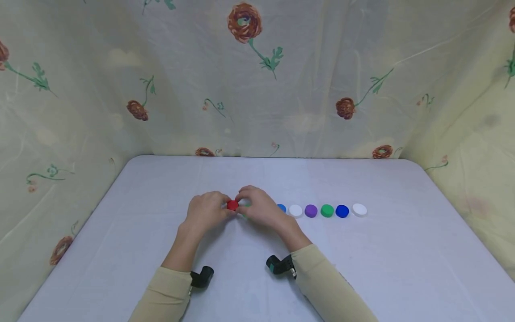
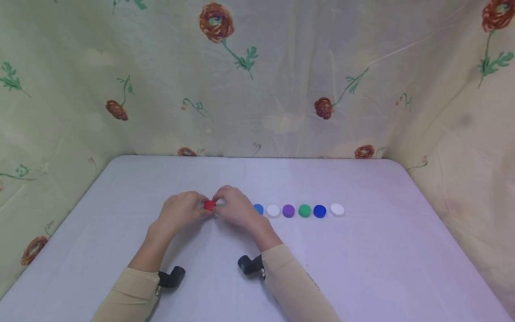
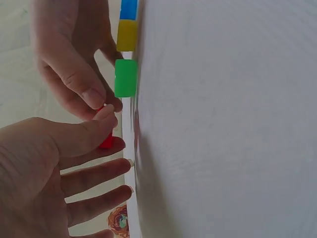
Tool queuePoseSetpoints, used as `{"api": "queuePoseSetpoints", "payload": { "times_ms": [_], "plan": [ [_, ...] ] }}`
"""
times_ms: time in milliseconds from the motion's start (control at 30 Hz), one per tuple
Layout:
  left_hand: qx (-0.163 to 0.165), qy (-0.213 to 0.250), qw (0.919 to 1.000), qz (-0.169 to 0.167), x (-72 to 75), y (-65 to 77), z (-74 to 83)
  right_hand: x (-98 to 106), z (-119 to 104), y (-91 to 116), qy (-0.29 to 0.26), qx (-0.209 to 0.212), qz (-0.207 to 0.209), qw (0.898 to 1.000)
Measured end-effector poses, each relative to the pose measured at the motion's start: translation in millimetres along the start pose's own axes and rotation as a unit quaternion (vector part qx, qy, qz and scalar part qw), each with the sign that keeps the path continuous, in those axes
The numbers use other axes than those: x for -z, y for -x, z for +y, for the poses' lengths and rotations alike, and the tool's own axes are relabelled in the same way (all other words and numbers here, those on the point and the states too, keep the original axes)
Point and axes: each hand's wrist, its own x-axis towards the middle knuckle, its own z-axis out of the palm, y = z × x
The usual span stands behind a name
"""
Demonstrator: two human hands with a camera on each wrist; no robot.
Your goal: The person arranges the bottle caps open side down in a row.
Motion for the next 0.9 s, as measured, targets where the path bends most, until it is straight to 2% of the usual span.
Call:
{"api": "queuePoseSetpoints", "payload": {
  "times_ms": [267, 900],
  "plan": [
    [0.014, 0.000, 0.9998, -0.014, -2.4, 0.1, -0.5, -1.6, -1.6, 1.2, 0.019, 0.004, -0.008, 1.000],
    [0.005, -0.017, 0.9998, -0.001, -6.2, 0.8, 3.4, -6.6, 0.6, 3.2, 0.047, 0.019, 0.002, 0.999]
  ]
}}
